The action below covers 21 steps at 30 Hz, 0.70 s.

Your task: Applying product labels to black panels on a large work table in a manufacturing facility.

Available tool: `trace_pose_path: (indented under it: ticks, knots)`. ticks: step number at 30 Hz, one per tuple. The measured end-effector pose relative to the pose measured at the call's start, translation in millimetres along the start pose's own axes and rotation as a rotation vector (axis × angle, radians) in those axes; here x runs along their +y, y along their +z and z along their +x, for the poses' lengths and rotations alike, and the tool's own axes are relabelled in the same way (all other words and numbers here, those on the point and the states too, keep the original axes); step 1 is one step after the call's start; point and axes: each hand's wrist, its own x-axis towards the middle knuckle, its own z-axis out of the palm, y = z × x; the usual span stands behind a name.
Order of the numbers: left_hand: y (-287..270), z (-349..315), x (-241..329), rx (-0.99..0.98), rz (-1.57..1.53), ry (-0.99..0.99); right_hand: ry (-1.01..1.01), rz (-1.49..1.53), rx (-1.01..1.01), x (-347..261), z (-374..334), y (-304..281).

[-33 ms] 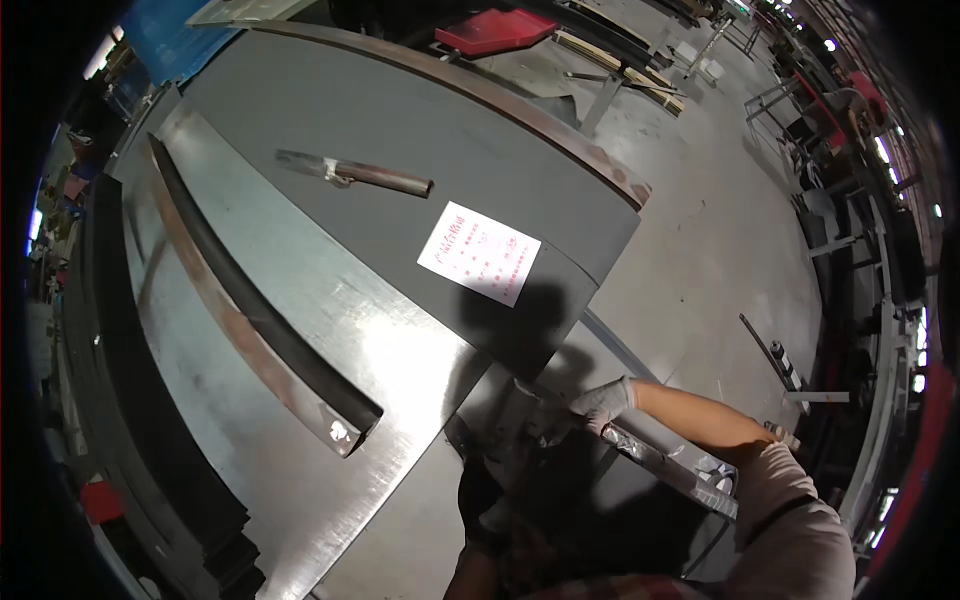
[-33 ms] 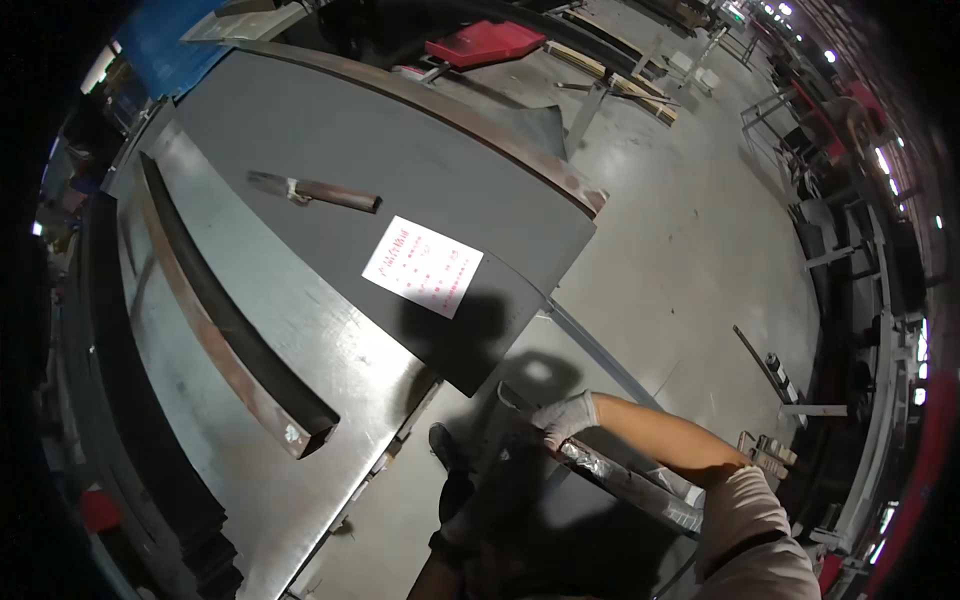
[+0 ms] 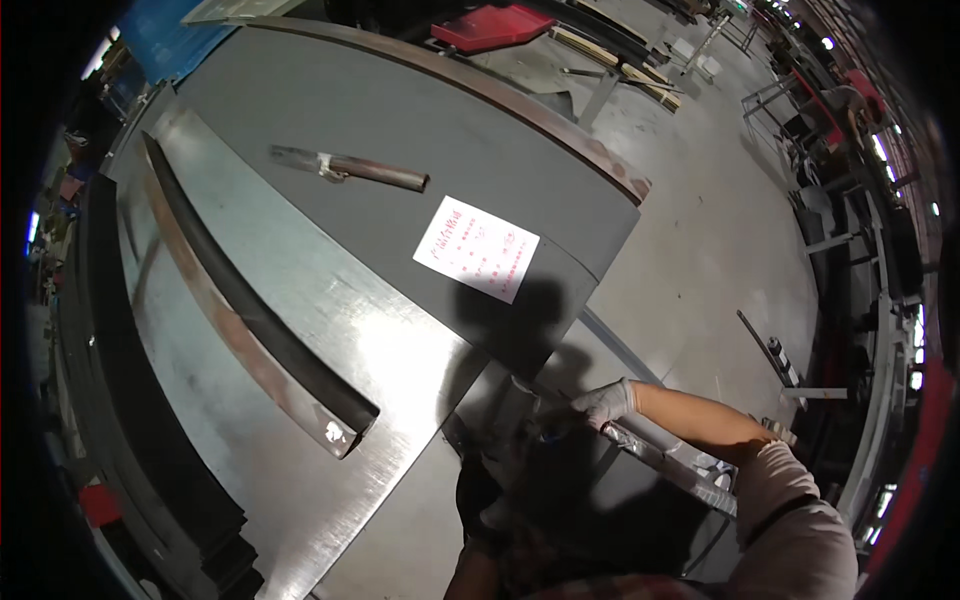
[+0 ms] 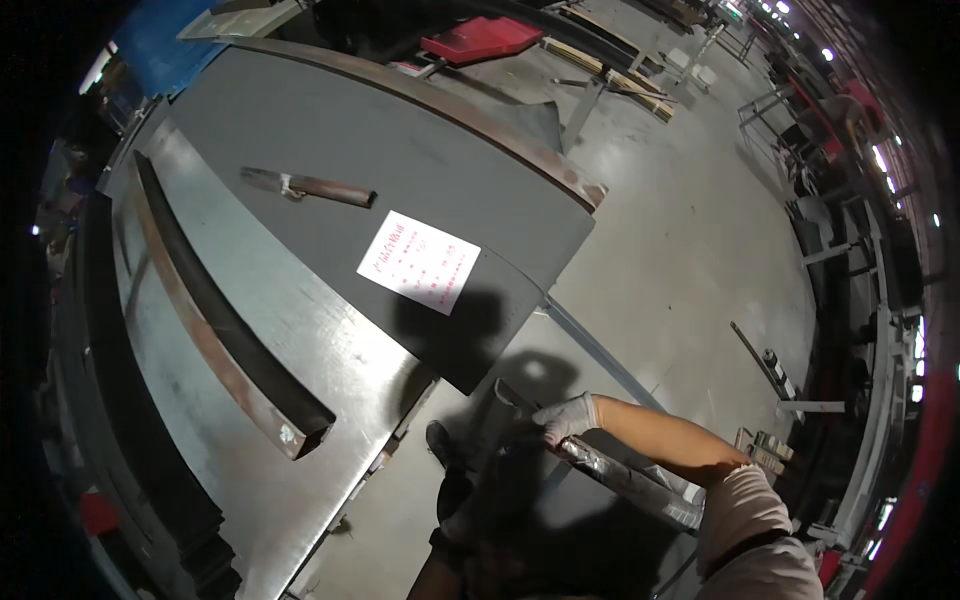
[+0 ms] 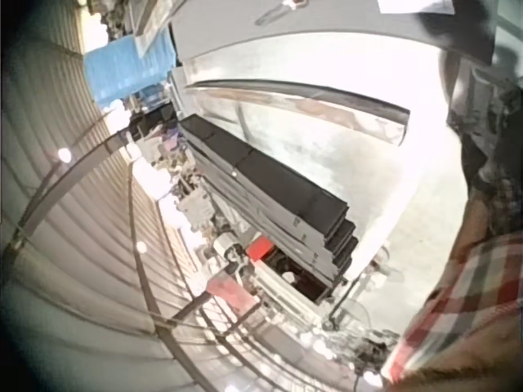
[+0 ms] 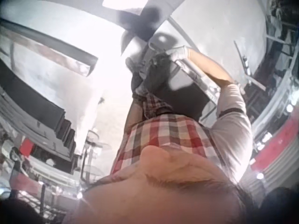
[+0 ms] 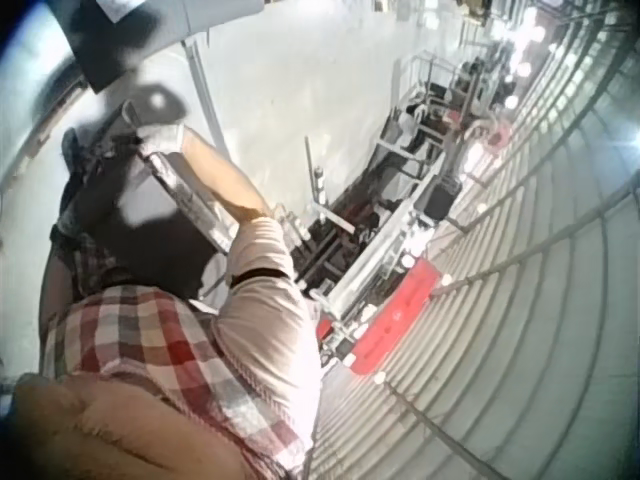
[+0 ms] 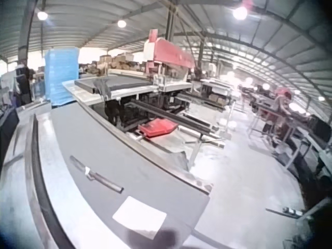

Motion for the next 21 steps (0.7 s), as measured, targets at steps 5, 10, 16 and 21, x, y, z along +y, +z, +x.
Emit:
trace_pose_path:
  ticks: [5, 10, 16, 21]
  knots:
    - [28, 17, 20, -0.085, -0.493, -0.227, 0.463, 0.270, 0.469, -85, -38, -31]
    - [-33, 12, -41, -0.026, 0.007, -0.017, 0.188, -0.583, 0.248, -172, -62, 21]
    - [-62, -61, -21, 0.045, -0.255, 0.019, 0.285, -0.391, 0.297, -181, -63, 20]
    - [95, -71, 44, -0.177, 1.307, 0.278, 0.179, -0.128, 0.520, -191, -72, 11]
